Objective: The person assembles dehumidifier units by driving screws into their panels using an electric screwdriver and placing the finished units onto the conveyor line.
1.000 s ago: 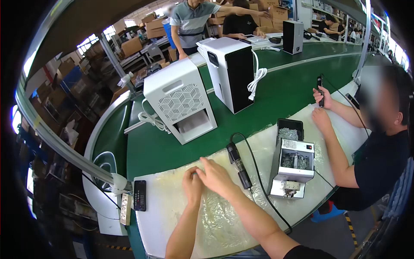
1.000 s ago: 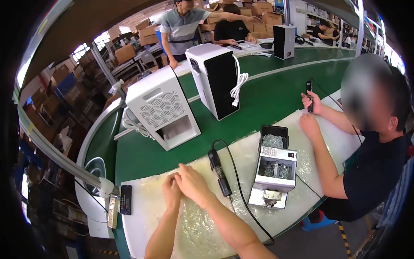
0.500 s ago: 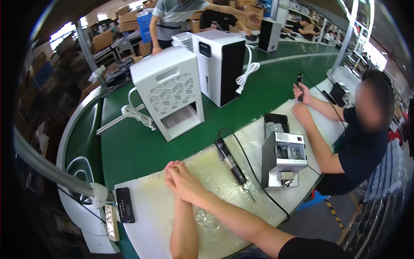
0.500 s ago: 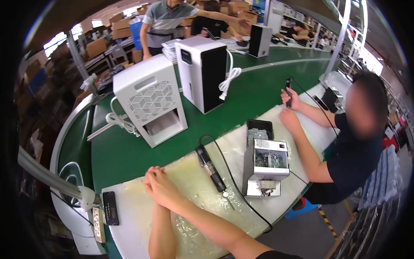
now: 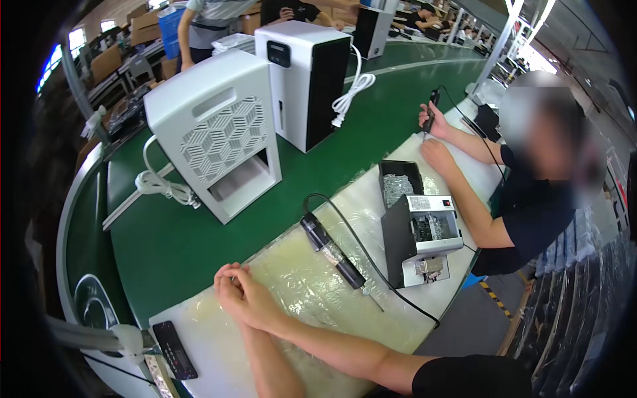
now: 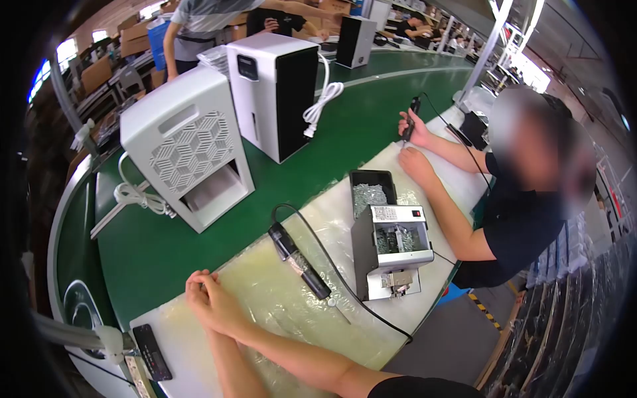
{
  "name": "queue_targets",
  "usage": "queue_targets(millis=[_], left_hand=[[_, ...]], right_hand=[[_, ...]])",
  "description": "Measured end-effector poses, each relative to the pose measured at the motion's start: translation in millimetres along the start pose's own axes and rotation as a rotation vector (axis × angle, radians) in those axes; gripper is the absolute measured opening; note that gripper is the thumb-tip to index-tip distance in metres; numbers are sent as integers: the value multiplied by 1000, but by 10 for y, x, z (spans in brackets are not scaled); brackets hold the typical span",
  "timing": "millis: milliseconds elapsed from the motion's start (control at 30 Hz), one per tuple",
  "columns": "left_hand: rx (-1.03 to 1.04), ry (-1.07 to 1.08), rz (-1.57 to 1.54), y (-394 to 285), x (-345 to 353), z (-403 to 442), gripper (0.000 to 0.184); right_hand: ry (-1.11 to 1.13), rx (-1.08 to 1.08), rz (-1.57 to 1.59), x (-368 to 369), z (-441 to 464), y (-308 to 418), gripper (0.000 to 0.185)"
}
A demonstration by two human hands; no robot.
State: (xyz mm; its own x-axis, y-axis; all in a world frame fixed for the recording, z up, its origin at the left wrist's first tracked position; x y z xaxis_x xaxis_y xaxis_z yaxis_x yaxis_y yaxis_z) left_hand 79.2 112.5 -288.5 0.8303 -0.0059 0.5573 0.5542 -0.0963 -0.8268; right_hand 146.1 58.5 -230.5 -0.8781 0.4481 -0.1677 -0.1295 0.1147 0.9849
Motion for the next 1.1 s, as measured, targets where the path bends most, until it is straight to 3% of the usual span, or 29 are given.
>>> queue_targets(millis=[67,167,433,633,1100], left_hand=[[-102,-50,97,73,-35,76,22],[-170,-146,234,-9,-13,50,23],[-184,-68,298,43,75,58,23],[-168,-193,163,78,-74,18,20],[-108,-131,241,119,-385,130,24]], right_hand=[[-126,26,313,-51,79,-195,33],[-106,171,528,5,153,-423,29],[-146,258,534,-114,55,-449,28],[-189,213,465,-116,5,-483,30],[-67,213,417,-36,-52,-296,27]])
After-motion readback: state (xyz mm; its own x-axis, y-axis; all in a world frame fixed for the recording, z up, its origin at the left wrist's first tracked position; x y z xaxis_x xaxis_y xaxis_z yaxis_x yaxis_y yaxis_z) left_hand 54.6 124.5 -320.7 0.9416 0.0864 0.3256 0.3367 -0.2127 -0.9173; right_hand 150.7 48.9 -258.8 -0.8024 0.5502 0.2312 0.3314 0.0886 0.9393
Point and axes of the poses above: each hand's wrist, its own z-axis towards the middle knuckle, its own x-axis out of the palm, y = z × x, the point moved 10 cm from there along z, towards the middle knuckle, and after that the axes turned 5 degrees about x, right-handed, at the moved point
